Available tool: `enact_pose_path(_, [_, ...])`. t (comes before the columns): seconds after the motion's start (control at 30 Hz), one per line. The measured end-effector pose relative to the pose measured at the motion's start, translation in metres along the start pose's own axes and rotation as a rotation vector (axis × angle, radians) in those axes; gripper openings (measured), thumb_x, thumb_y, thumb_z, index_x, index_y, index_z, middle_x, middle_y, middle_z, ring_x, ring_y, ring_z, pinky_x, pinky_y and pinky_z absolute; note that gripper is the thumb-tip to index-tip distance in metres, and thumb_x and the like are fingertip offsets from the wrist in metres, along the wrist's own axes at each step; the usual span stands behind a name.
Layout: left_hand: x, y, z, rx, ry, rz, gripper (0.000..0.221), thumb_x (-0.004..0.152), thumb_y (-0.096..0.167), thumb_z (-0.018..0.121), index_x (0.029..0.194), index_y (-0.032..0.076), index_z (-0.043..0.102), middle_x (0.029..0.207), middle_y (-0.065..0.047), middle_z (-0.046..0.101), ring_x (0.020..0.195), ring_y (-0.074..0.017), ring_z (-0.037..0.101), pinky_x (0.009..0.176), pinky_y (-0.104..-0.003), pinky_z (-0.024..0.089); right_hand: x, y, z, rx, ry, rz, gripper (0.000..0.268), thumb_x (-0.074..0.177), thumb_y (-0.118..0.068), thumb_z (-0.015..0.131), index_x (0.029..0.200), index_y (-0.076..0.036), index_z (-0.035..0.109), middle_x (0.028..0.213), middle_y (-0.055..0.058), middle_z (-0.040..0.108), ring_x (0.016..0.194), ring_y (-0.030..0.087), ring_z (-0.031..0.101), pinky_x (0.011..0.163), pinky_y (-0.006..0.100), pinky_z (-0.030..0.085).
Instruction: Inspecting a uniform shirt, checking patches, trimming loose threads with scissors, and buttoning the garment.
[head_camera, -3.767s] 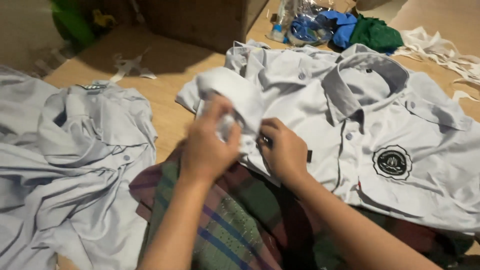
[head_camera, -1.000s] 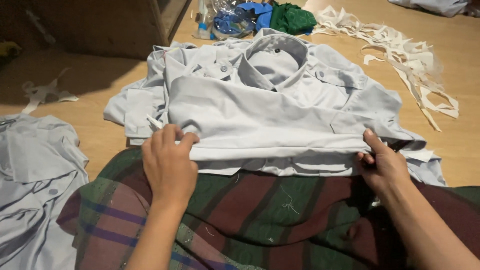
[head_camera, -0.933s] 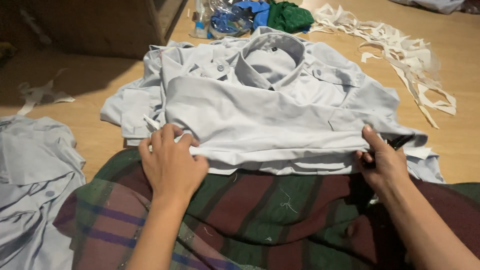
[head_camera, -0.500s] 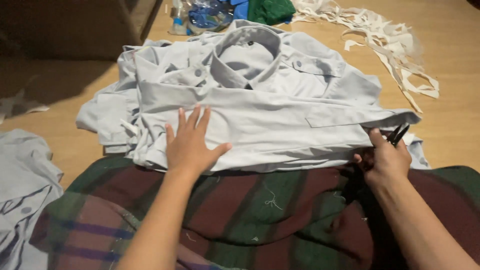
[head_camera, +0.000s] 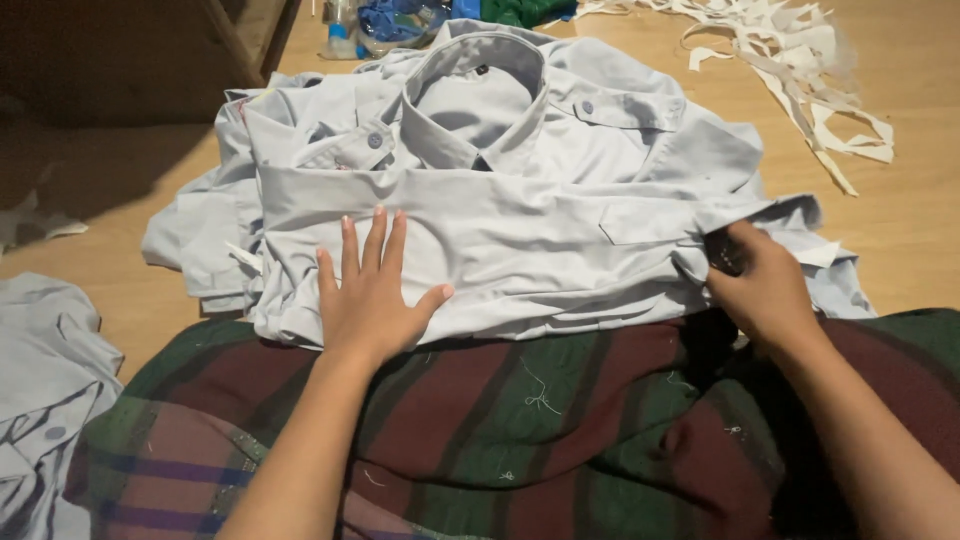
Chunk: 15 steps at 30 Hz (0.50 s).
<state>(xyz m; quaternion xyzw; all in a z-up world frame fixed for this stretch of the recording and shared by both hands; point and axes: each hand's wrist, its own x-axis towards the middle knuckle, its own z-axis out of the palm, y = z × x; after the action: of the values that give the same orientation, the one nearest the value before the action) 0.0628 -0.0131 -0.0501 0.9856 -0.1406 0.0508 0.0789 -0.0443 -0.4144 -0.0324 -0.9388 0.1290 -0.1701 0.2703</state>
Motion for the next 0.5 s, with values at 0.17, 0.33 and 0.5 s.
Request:
enact_pose_path(0.17, [0.002, 0.000, 0.002, 0.008, -0.063, -0.018, 0.106, 0.084, 0.077, 0.048, 0.164, 0.019, 0.010, 0.173, -0.002, 0.002, 0.156, -0.0322, -0.010, 0.119, -0.062, -0.006, 0.011, 0.005, 0.000, 0.094, -0.178, -0.022, 0.060, 0.069, 0.006, 0.063, 0.128, -0.002, 0.061, 0.113, 0.014, 0.073, 0.097, 0.030, 0.068, 0.087, 0.039, 0.051])
enact_pose_path(0.33, [0.005, -0.001, 0.000, 0.013, -0.082, -0.029, 0.109, 0.081, 0.080, 0.049, 0.164, 0.020, 0.010, 0.173, 0.000, 0.002, 0.157, -0.0314, -0.008, 0.120, -0.061, -0.002, 0.016, -0.007, -0.007, 0.000, -0.337, 0.006, 0.050, 0.071, 0.000, 0.066, 0.120, -0.010, 0.065, 0.105, 0.007, 0.075, 0.093, 0.027, 0.068, 0.083, 0.037, 0.052])
enact_pose_path(0.5, [0.009, -0.007, -0.011, 0.006, -0.102, -0.047, 0.111, 0.077, 0.082, 0.052, 0.164, 0.025, 0.012, 0.173, 0.003, 0.005, 0.158, -0.0282, -0.005, 0.122, -0.059, 0.003, 0.010, -0.004, -0.006, -0.112, -0.200, -0.062, 0.056, 0.069, -0.002, 0.067, 0.124, -0.012, 0.070, 0.108, 0.007, 0.077, 0.091, 0.033, 0.071, 0.079, 0.042, 0.052])
